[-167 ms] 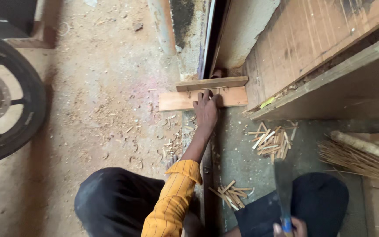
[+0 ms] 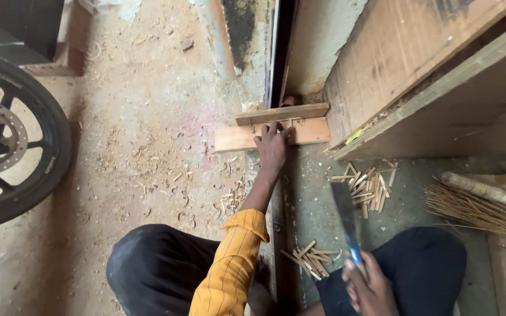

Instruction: The person sits on the ground at a doorway and uses a small hand blade to shave and cut small wooden sticks into pegs, working one stick at a time and setting finished pegs in a pile beside them.

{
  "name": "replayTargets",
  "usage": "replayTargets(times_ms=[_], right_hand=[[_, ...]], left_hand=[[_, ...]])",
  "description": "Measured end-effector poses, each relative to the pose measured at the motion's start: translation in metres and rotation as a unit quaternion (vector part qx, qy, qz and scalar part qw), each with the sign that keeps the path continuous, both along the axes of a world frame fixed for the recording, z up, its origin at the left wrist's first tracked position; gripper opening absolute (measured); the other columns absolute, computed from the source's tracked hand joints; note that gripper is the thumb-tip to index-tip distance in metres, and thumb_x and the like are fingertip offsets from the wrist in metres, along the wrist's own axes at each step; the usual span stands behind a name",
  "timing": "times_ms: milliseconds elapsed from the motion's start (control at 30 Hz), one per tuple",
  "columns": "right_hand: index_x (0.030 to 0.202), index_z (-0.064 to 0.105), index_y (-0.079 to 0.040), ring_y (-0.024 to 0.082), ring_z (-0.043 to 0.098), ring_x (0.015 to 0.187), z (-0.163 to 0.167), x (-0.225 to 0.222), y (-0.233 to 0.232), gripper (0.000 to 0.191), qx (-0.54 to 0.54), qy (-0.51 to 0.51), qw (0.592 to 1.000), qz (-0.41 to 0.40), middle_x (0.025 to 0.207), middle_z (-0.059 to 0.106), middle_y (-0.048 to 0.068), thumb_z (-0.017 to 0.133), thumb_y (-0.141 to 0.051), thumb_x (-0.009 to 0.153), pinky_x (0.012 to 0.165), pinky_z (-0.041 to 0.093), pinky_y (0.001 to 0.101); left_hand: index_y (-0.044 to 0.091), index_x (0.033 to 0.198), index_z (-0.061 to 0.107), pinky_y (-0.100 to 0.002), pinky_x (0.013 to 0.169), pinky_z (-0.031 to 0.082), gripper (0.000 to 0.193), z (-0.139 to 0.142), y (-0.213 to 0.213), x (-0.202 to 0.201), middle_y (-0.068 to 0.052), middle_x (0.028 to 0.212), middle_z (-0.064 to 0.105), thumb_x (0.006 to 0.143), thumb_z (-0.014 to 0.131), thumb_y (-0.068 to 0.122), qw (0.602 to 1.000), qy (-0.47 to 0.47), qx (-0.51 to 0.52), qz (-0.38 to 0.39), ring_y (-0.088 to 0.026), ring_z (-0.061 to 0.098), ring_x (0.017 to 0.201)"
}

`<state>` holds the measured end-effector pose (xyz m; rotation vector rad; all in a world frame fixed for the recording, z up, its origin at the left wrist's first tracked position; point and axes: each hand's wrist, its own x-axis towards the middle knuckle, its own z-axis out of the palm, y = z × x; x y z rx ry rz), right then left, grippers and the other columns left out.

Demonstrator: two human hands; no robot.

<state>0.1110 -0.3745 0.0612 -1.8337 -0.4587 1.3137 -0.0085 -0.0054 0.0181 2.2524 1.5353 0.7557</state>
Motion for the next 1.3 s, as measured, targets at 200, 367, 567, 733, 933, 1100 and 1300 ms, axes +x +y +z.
replayTargets(times_ms=[200,367,567,733,933,1100,1300], right_hand=[[0.13,0.062,-0.011,0.005,0.046,0.046,-0.007,-0.019,0.087,0.037,0.046,0.001,0.997,0.057,0.077,0.061,0.001,0.055,-0.03,0.1,0.036,0.038,0.0246],[0.149,0.036,-0.018,0.015,0.065,0.061,-0.01,-0.032,0.143,0.052,0.073,-0.204,0.966,0.142,0.082,0.074,0.007,0.054,-0.026,0.101,0.054,0.051,0.0332],[0.158,0.036,-0.023,0.041,0.072,0.087,-0.034,-0.045,0.168,0.063,0.173,-0.34,0.907,0.177,0.103,0.071,0.025,0.057,-0.02,0.099,0.075,0.056,0.0493],[0.157,0.039,-0.02,0.049,0.065,0.098,-0.027,-0.051,0.178,0.063,0.153,-0.381,0.891,0.196,0.105,0.067,0.031,0.056,-0.013,0.096,0.076,0.051,0.057],[0.158,0.036,-0.018,0.05,0.063,0.098,-0.031,-0.051,0.19,0.066,0.114,-0.392,0.886,0.22,0.107,0.067,0.031,0.056,-0.008,0.095,0.079,0.05,0.0587],[0.155,0.035,-0.009,0.052,0.059,0.107,-0.044,-0.045,0.207,0.066,0.226,-0.383,0.872,0.206,0.128,0.061,0.035,0.054,-0.002,0.092,0.08,0.051,0.0577],[0.151,0.043,-0.013,0.049,0.064,0.1,-0.051,-0.044,0.226,0.054,0.052,-0.343,0.913,0.216,0.106,0.067,0.031,0.054,-0.011,0.098,0.081,0.049,0.0606]], left_hand=[[0.023,0.134,0.069,-0.058,0.087,0.04,0.046,0.019,0.005,-0.015,-0.008,0.121,0.06,0.089,0.065,0.016,0.999,-0.023,-0.007,-0.027,-0.029,0.054,0.112],[0.006,0.125,0.067,-0.04,0.086,0.054,0.034,0.012,-0.017,-0.035,-0.012,0.108,0.069,0.094,0.056,0.014,0.964,-0.264,-0.025,0.024,-0.029,0.067,0.097],[-0.004,0.104,0.07,-0.034,0.065,0.055,0.045,-0.004,-0.079,-0.018,-0.013,0.088,0.073,0.109,0.054,0.038,0.754,-0.484,-0.441,0.055,-0.02,0.068,0.074],[-0.007,0.102,0.062,-0.035,0.063,0.062,0.052,-0.016,-0.089,0.002,-0.022,0.085,0.075,0.107,0.046,0.042,0.651,-0.581,-0.487,0.034,-0.027,0.075,0.069],[-0.005,0.095,0.058,-0.038,0.048,0.055,0.051,-0.021,-0.081,0.005,-0.02,0.069,0.07,0.107,0.046,0.043,0.686,-0.536,-0.487,0.067,-0.027,0.067,0.051],[-0.005,0.084,0.063,-0.037,0.045,0.053,0.052,-0.021,-0.059,0.013,-0.017,0.061,0.07,0.105,0.05,0.041,0.75,-0.461,-0.465,0.094,-0.026,0.066,0.047],[-0.007,0.087,0.069,-0.035,0.048,0.054,0.055,-0.017,-0.035,0.016,-0.017,0.063,0.073,0.104,0.052,0.042,0.776,-0.42,-0.463,0.085,-0.023,0.068,0.048]])
